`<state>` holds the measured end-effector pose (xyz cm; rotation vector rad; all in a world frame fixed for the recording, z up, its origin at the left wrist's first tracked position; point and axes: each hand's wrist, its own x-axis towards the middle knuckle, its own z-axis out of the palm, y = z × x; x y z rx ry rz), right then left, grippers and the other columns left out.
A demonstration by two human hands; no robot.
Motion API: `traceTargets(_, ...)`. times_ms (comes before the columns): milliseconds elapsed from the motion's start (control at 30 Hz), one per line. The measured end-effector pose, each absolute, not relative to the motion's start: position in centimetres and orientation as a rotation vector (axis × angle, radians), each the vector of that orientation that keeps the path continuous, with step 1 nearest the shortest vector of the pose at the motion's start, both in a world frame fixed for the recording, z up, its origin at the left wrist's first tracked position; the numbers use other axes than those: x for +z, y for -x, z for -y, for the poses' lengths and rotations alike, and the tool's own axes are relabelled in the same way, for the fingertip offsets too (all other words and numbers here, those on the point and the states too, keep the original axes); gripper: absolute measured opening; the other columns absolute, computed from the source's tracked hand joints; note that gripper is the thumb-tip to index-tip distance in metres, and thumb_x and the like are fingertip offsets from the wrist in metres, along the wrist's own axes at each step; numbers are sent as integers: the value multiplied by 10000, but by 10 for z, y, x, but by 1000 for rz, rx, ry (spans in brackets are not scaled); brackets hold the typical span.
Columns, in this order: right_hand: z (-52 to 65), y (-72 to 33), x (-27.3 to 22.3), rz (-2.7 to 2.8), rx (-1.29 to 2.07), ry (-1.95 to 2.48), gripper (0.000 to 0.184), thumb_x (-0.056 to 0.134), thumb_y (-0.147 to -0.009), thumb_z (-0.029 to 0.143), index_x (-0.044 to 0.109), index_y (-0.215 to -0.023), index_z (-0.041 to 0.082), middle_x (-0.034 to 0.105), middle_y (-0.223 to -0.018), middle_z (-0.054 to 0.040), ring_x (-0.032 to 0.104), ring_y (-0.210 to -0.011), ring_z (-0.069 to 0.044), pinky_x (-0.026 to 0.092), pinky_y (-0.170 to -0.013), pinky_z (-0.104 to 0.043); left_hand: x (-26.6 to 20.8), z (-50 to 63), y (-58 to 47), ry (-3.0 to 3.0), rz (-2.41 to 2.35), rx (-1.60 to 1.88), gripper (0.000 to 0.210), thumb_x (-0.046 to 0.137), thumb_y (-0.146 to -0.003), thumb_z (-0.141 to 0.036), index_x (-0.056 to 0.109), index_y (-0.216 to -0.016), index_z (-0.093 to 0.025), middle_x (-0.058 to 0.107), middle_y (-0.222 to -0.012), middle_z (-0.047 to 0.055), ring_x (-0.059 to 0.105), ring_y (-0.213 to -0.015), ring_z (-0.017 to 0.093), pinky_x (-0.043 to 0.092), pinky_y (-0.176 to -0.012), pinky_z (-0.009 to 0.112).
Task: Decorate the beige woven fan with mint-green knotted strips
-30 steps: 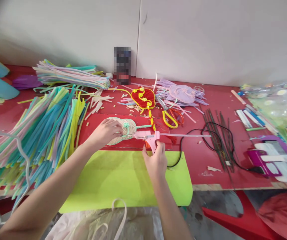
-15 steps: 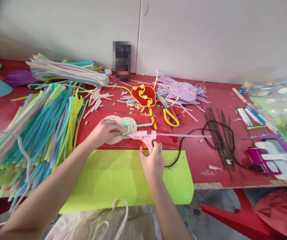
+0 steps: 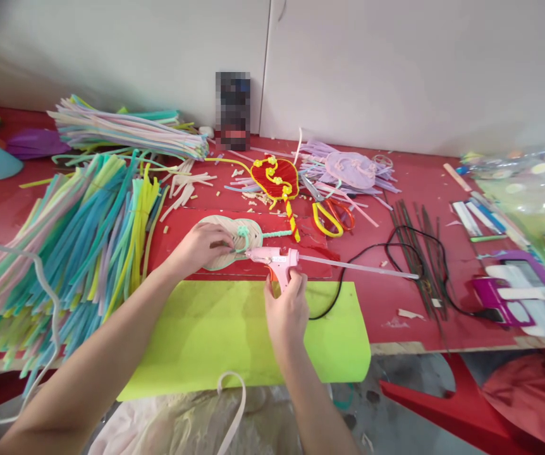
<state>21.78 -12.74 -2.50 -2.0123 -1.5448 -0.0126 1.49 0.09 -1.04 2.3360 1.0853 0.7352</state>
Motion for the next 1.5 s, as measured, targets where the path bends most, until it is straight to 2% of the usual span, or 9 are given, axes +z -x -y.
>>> traceTargets(467, 139, -206, -24, 1434, -1, 2023, 370, 569, -807, 384, 460, -1071, 148, 606, -945, -129, 611, -756, -226, 476, -605, -313, -15, 2, -16, -2240, -1118, 794, 53, 665, -778, -242, 692, -792, -199, 702, -835, 11, 625, -817, 171, 459, -816, 323)
traceTargets(967, 137, -202, -28, 1466, -27, 2024, 304, 509, -843, 335, 436, -1072, 150, 609, -946, -131, 631, -795, -229, 476, -598, -304, -12, 2, -15, -2297, -1107, 771, 65, 656, -787, -254, 692, -794, -199, 699, -843, 21, 625, -830, 181, 453, -832, 344)
traceTargets(1500, 138, -205, -26, 1462, -32, 2044, 285, 476, -862, 333, 445, -1073, 144, 614, -928, -134, 633, -753, -223, 456, -550, -289, -9, 5, -15, -2326, -1089, 780, 72, 638, -799, -250, 697, -820, -214, 697, -886, 23, 618, -866, 189, 430, -877, 374)
